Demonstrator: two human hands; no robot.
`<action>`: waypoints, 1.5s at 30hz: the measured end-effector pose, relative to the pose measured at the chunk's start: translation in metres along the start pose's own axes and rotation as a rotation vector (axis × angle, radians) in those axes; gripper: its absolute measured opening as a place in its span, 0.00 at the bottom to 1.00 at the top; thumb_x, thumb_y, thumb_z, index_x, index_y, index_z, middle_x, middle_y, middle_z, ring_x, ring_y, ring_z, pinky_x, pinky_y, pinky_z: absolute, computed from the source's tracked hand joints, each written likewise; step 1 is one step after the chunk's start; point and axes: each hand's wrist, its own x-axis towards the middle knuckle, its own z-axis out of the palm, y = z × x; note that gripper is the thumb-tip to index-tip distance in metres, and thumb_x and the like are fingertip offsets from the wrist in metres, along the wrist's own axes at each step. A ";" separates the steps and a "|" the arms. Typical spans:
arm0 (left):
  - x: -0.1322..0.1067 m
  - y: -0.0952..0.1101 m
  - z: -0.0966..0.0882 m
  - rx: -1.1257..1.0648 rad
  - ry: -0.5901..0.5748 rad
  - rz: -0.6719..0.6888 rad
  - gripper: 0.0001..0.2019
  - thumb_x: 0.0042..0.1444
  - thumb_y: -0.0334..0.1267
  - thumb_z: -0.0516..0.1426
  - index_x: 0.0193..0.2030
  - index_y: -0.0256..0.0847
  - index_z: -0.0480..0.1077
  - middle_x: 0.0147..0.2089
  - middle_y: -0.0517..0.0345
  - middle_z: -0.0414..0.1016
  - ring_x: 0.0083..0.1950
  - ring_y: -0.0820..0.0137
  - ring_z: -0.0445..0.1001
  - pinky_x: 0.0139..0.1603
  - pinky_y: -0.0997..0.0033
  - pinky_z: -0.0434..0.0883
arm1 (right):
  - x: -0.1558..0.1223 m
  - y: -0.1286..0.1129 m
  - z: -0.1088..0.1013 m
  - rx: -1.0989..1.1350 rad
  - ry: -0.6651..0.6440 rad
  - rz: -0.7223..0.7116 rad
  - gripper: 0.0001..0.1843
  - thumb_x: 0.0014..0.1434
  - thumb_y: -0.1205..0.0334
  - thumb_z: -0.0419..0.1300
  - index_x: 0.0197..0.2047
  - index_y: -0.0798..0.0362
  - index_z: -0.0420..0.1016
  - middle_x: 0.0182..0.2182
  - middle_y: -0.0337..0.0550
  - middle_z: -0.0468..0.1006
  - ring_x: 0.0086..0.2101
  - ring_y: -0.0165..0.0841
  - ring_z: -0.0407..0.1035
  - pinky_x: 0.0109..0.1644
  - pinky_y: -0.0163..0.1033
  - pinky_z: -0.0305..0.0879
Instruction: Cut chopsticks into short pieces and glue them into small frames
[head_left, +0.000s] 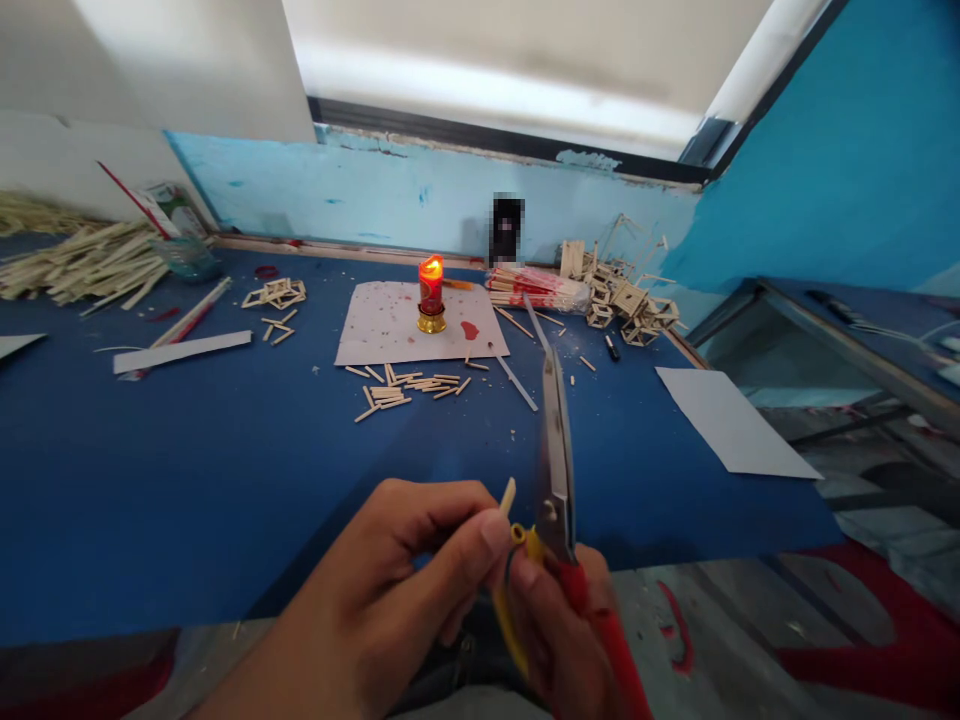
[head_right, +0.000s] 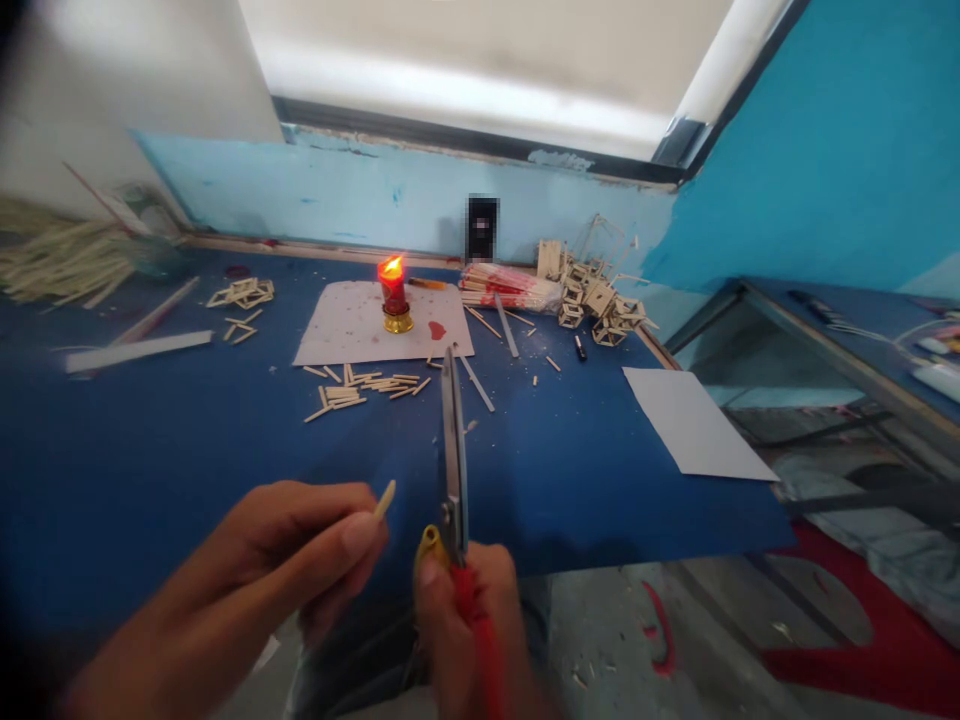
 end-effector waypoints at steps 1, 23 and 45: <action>-0.003 0.000 -0.002 0.045 0.057 -0.006 0.22 0.71 0.51 0.55 0.28 0.42 0.71 0.23 0.65 0.66 0.26 0.76 0.65 0.27 0.78 0.63 | -0.002 -0.002 -0.001 0.021 0.023 0.045 0.28 0.64 0.32 0.58 0.29 0.49 0.66 0.20 0.37 0.65 0.21 0.31 0.61 0.23 0.35 0.59; 0.125 -0.044 -0.122 0.189 0.096 0.105 0.17 0.70 0.51 0.53 0.38 0.39 0.72 0.32 0.58 0.78 0.35 0.68 0.76 0.37 0.69 0.72 | 0.206 -0.057 -0.144 -1.476 0.170 -0.287 0.18 0.70 0.50 0.55 0.39 0.53 0.80 0.32 0.52 0.82 0.34 0.45 0.76 0.33 0.42 0.57; 0.110 -0.058 -0.109 -0.158 0.093 0.017 0.13 0.69 0.50 0.57 0.46 0.46 0.80 0.34 0.63 0.74 0.32 0.74 0.66 0.35 0.74 0.65 | 0.269 -0.070 -0.042 -0.459 -0.456 -0.910 0.06 0.61 0.70 0.59 0.42 0.52 0.74 0.31 0.39 0.83 0.25 0.27 0.73 0.30 0.32 0.66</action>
